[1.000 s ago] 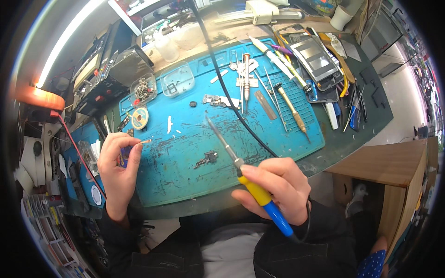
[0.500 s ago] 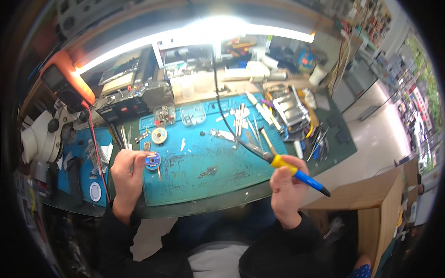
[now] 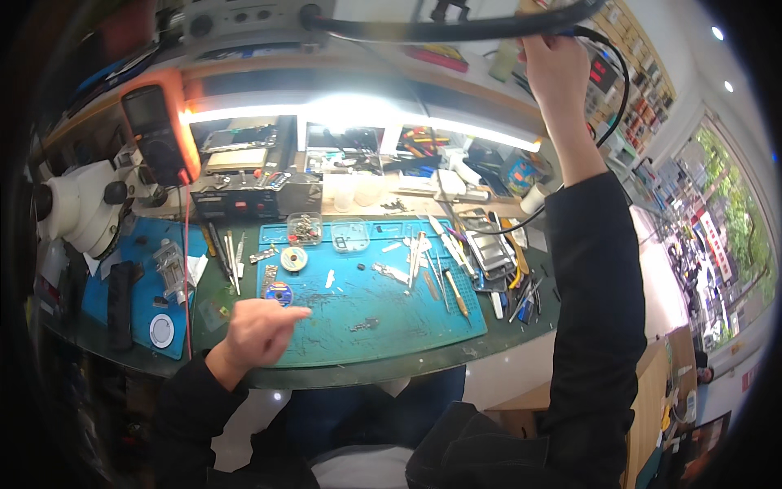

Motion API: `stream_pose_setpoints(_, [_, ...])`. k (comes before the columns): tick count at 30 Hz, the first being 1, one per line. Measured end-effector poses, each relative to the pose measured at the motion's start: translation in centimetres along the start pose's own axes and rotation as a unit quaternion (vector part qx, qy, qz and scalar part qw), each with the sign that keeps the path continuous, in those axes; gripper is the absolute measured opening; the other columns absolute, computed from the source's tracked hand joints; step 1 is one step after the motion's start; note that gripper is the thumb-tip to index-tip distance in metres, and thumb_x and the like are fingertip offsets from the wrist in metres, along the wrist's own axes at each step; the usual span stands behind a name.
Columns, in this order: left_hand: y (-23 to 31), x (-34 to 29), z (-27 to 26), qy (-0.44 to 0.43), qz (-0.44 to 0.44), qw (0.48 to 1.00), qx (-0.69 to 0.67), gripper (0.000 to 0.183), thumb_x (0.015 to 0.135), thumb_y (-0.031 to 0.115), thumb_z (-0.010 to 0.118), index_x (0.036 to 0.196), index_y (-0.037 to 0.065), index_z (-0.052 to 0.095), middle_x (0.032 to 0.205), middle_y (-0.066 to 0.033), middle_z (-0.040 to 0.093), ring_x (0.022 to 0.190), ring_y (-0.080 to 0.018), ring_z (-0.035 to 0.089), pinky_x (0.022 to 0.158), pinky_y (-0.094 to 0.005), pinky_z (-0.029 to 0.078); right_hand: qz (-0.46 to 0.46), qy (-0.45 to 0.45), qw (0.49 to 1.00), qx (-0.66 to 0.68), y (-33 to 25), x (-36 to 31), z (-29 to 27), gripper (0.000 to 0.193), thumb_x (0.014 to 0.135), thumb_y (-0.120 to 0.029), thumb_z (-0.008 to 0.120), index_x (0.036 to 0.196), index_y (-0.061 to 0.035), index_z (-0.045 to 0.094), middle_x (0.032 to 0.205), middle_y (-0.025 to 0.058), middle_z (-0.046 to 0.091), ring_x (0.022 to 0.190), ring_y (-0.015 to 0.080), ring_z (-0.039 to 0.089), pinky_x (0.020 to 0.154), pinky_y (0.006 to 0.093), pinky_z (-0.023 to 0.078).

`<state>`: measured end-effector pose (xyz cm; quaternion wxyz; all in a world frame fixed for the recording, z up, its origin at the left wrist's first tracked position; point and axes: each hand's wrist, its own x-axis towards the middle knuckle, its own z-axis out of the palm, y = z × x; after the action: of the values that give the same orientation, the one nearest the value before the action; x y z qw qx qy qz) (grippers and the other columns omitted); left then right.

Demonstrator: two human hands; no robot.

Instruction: The person uses a hot air gun and a soldering iron to work on small electronic components on a blue mat. They apply flux, heat and solder parts, then open a parts case to retrieve additional components.

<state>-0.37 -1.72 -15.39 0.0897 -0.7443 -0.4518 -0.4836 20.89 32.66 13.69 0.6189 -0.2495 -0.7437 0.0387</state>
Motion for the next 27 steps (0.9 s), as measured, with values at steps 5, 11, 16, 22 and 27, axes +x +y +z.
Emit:
stream_pose_setpoints(5, [0.2,0.3,1.4,-0.023,0.055,0.998,-0.014,0.013,0.092,0.011,0.079,0.104,0.009,0.074,0.073,-0.0004,0.063,0.06,-0.0196,0.065,0.054,-0.0326,0.051,-0.025,-0.102,0.966,-0.236,5.1,6.6,3.1,0.064,0.092,-0.069,0.07,0.088,-0.0065,0.085,0.084,0.0121,0.081,0.089,0.0321,0.08,0.086,0.0416,0.059])
stream_pose_setpoints(11, [0.5,0.6,1.3,0.033,0.056,0.997,0.03,0.021,0.093,0.01,0.077,0.112,0.009,0.069,0.087,-0.0022,0.066,0.068,-0.0205,0.067,0.059,-0.0341,0.053,0.014,-0.03,0.93,-0.366,8.7,9.8,5.6,0.076,0.09,-0.078,0.06,0.105,-0.0069,0.085,0.11,0.0227,0.08,0.115,0.0404,0.075,0.102,0.0487,0.056])
stream_pose_setpoints(16, [-1.6,0.8,-2.7,0.37,-0.212,0.903,0.054,0.029,0.101,0.009,0.07,0.129,0.003,0.062,0.112,-0.0076,0.07,0.092,-0.018,0.068,0.082,-0.0321,0.055,-0.235,0.076,0.907,-0.342,8.1,6.9,-0.4,0.035,0.109,-0.035,0.06,0.124,-0.0086,0.076,0.115,0.0148,0.074,0.108,0.0311,0.072,0.087,0.0404,0.055])
stream_pose_setpoints(22, [-9.0,-1.3,-9.5,0.311,-0.464,0.828,0.045,0.038,0.106,0.025,0.067,0.132,-0.003,0.069,0.115,-0.0124,0.077,0.106,-0.0202,0.072,0.095,-0.0326,0.054,0.104,0.099,0.982,0.121,6.3,2.0,-5.9,0.035,0.114,-0.031,0.059,0.131,-0.0066,0.077,0.098,0.0008,0.071,0.069,0.0042,0.049,0.059,0.0224,0.035])
stream_pose_setpoints(27, [-3.2,1.5,-13.1,0.288,-0.325,0.847,0.307,0.02,0.11,0.022,0.062,0.111,0.01,0.079,0.092,0.0001,0.079,0.084,-0.0237,0.07,0.072,-0.0397,0.053,0.048,0.021,0.993,0.101,-0.8,-8.5,-7.8,0.054,0.117,-0.044,0.049,0.153,-0.0045,0.061,0.107,0.003,0.076,0.063,0.0016,0.043,0.057,0.0191,0.03])
